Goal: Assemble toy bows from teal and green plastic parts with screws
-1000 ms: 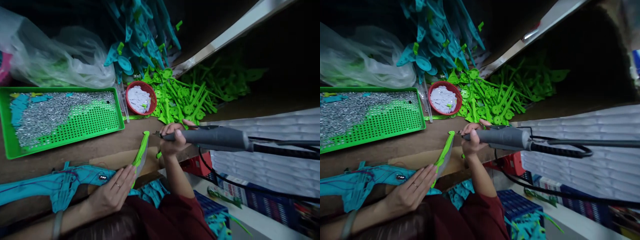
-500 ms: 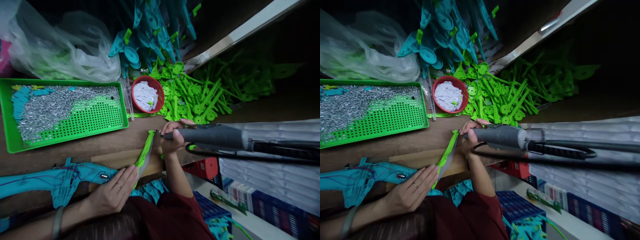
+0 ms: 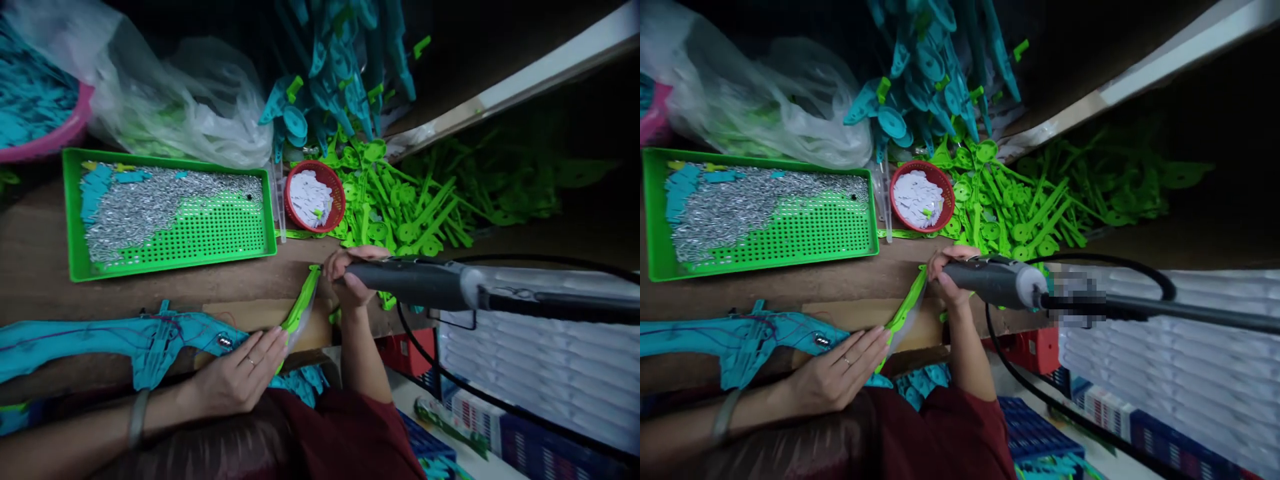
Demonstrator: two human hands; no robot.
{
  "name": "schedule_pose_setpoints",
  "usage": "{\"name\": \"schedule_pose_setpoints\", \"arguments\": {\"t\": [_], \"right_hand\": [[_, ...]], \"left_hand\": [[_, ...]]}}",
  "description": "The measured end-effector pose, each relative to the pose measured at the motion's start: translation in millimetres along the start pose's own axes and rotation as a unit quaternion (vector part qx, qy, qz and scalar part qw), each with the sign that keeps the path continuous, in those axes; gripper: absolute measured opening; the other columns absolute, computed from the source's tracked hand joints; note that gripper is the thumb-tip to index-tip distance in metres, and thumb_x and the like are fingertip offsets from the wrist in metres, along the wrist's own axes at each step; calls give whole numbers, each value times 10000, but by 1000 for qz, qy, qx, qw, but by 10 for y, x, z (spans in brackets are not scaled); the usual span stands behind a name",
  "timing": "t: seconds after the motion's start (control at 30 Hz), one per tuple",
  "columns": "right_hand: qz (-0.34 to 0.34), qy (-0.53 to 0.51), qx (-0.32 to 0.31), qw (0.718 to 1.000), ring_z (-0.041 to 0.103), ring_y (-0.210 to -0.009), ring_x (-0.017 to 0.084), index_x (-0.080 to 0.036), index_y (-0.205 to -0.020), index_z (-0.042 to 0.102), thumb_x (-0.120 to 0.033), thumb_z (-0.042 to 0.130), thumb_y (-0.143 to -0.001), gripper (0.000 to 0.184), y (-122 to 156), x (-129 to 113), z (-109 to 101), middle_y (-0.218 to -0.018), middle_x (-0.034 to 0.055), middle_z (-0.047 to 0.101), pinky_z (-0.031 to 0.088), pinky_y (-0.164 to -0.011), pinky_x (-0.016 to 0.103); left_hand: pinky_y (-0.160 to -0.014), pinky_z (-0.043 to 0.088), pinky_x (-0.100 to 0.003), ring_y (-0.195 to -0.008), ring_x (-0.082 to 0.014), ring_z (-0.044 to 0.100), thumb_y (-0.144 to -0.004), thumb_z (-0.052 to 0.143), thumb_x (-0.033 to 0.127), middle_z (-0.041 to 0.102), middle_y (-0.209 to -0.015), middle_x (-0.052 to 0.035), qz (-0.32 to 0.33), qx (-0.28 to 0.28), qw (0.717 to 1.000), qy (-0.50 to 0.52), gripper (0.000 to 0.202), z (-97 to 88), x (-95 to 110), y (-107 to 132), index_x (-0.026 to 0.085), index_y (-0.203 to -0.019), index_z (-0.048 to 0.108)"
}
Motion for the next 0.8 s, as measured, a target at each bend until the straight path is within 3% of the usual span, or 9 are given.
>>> {"name": "schedule_pose_setpoints", "arguments": {"t": [0.1,0.2,0.3,0.37,0.5,0.8], "right_hand": [[-32,9,35,999,421,-336,117,-290,-1022,608,-316,638,-759,266,-190,-191,244,-491,-99,475,388,-332,245],[-91,-9,106,990,388,-341,98,-320,-1016,566,-365,592,-781,240,-493,-241,746,-512,-108,428,386,-347,232],[-65,-54,73,994,446,-392,103,-323,-1031,477,-390,588,-796,268,-769,14,1270,-545,-108,427,428,-411,243],[-26,-48,60,997,453,-402,103,-310,-1050,437,-446,592,-796,327,-870,260,1477,-552,-111,423,428,-422,250],[6,-30,61,998,409,-392,94,-298,-1054,407,-523,607,-778,408,-904,554,1550,-555,-121,405,398,-410,250],[-10,-35,38,999,425,-400,86,-304,-1022,415,-454,588,-823,304,-851,546,1505,-571,-116,415,382,-405,230]], "left_hand": [[-1092,445,-409,-1303,-305,548,-944,472,242,533,-1441,-195,0,0,1000,-8,459,-11,-14,-17,38,-1342,576],[-1084,445,-400,-1307,-298,542,-957,456,243,531,-1444,-195,-8,-13,1000,-16,455,-15,-25,-49,41,-1348,571],[-1046,468,-372,-1283,-269,557,-965,413,206,562,-1416,-180,-15,-15,1000,-10,434,-16,-25,-64,47,-1328,589],[-1021,482,-348,-1252,-242,571,-970,387,178,594,-1381,-158,-24,-7,1000,0,419,-12,-22,-62,57,-1303,611],[-1022,486,-340,-1228,-231,574,-973,388,174,622,-1341,-145,-36,16,999,7,410,3,-16,-42,52,-1288,621],[-1050,474,-347,-1252,-239,563,-971,360,178,614,-1356,-144,-34,12,999,15,441,34,-18,-6,42,-1314,603]]}}
Point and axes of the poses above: each hand's wrist, its own y-axis away from the middle knuckle, its own z-axis out of the palm, x = y × z, the point moved 1 cm from there along -y, towards the middle knuckle
